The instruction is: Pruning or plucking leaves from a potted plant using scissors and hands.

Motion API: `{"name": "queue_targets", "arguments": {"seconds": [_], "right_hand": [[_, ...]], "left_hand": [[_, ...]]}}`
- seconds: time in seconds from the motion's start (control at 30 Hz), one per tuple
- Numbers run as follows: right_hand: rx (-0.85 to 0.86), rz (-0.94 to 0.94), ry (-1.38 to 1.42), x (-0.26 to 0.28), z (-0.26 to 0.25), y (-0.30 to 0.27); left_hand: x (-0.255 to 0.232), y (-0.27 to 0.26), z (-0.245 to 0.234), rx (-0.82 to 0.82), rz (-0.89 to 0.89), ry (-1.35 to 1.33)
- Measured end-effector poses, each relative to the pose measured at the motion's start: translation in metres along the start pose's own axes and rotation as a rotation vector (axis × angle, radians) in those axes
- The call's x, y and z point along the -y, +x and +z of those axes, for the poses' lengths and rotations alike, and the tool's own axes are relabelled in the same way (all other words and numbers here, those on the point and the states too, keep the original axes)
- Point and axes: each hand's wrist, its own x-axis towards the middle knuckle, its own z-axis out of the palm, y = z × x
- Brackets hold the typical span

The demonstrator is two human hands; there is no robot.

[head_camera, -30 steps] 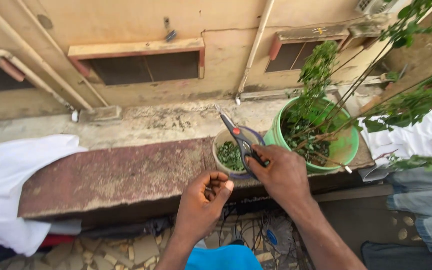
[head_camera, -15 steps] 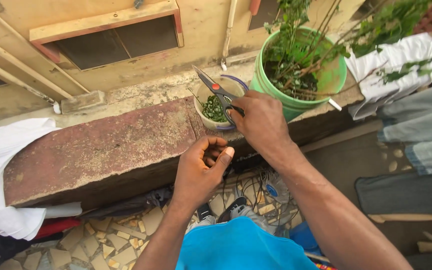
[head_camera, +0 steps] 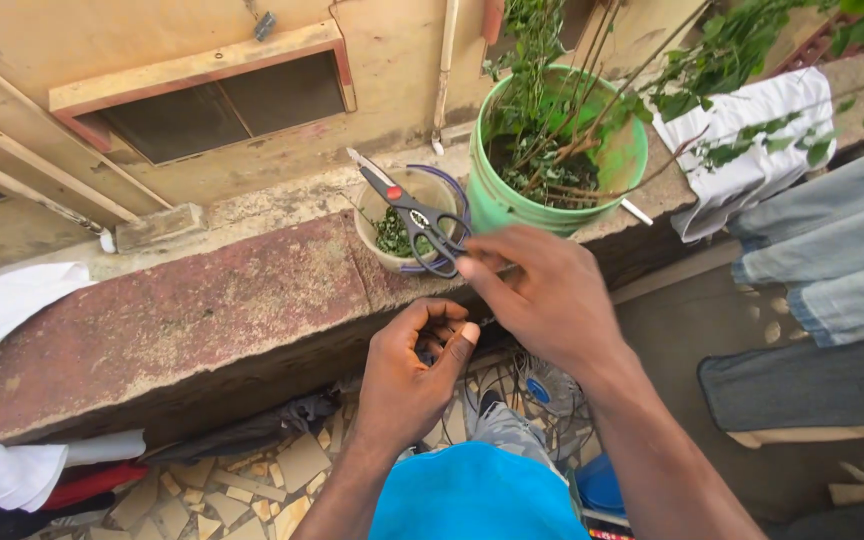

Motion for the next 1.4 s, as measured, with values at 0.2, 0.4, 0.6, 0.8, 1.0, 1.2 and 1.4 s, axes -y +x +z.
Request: {"name": "queue_targets", "arguments": {"seconds": [0.2,0.4,0.6,0.8,1.0,1.2,1.4], "right_hand": [[-0.044,0.239,0.328,-0.117,-0.054,-0.035],[-0.243,0.322,-0.011,-0.153,-0.131,0.012],[0.155,-0.363,-0.276,-0.145,-0.144,0.102],[0.646,-0.239,-0.720,-0.165,-0.093,0.164],[0.650,-0.415,-0.809,-0.202,-0.050,0.179],[0.460,-0.338,-0.618,-0.235,-0.041,0.178],[0.525,0.349,-0.534,-0.114,-0.115,0.150]], "left_hand": [[-0.031,0.032,0.020,-0.087,0.097,-0.100],[-0.074,0.096,0.034,-0.166,0.323,0.336],[-0.072,0.159,0.045,-0.075,0.313,0.606],[-0.076,0.174,0.057,0.008,0.073,0.710],[-0.067,0.175,0.051,0.003,0.147,0.573],[-0.063,0.174,0.039,0.033,0.175,0.380],[-0.066,0.175,0.032,0.091,0.157,0.334]]}}
